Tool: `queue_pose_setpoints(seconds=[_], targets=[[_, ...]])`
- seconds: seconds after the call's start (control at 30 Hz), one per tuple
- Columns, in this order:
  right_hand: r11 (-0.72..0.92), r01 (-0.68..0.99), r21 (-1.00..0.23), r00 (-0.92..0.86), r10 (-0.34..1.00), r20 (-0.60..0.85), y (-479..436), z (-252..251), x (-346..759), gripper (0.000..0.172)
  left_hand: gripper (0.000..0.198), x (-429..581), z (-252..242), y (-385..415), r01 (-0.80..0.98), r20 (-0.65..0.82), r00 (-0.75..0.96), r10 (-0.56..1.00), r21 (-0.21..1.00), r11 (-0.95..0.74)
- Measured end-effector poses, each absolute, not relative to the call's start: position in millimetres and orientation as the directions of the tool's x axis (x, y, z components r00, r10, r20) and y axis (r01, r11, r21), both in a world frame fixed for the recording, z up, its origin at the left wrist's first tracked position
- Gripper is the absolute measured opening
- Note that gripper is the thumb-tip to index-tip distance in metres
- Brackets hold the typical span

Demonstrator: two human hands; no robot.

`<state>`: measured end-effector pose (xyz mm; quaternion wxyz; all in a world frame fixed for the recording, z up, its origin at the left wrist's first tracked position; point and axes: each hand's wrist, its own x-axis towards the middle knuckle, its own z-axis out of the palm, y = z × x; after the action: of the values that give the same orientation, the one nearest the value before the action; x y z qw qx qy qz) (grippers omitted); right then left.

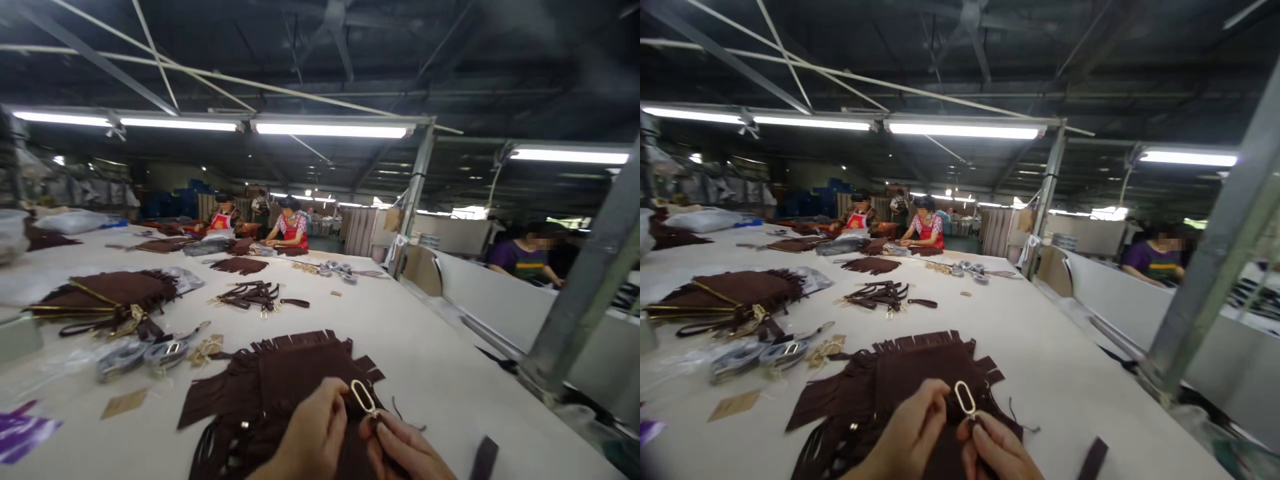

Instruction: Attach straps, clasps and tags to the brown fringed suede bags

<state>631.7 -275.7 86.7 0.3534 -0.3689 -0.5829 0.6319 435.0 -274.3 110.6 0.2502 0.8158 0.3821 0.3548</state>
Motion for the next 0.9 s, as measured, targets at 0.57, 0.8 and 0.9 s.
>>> queue_pose_setpoints(seconds=[0.57, 0.8, 0.9], targets=[[0.365, 0.509, -0.78, -0.236, 0.93, 0.282, -303.1, 44.5, 612.0, 0.022, 0.034, 433.5, 63.6, -274.5, 0.221, -0.005, 0.384, 0.923, 0.971, -0.086], [0.371, 0.491, -0.788, -0.276, 0.924, 0.263, -297.5, 30.5, 615.5, 0.015, 0.037, 428.5, 57.8, -262.9, 0.321, -0.069, 0.47, 0.88, 0.942, -0.097], [0.345, 0.527, -0.777, -0.268, 0.935, 0.233, -290.7, 24.9, 621.9, 0.016, 0.026, 403.2, 65.0, -236.2, 0.585, 0.117, 0.458, 0.881, 0.706, -0.398]])
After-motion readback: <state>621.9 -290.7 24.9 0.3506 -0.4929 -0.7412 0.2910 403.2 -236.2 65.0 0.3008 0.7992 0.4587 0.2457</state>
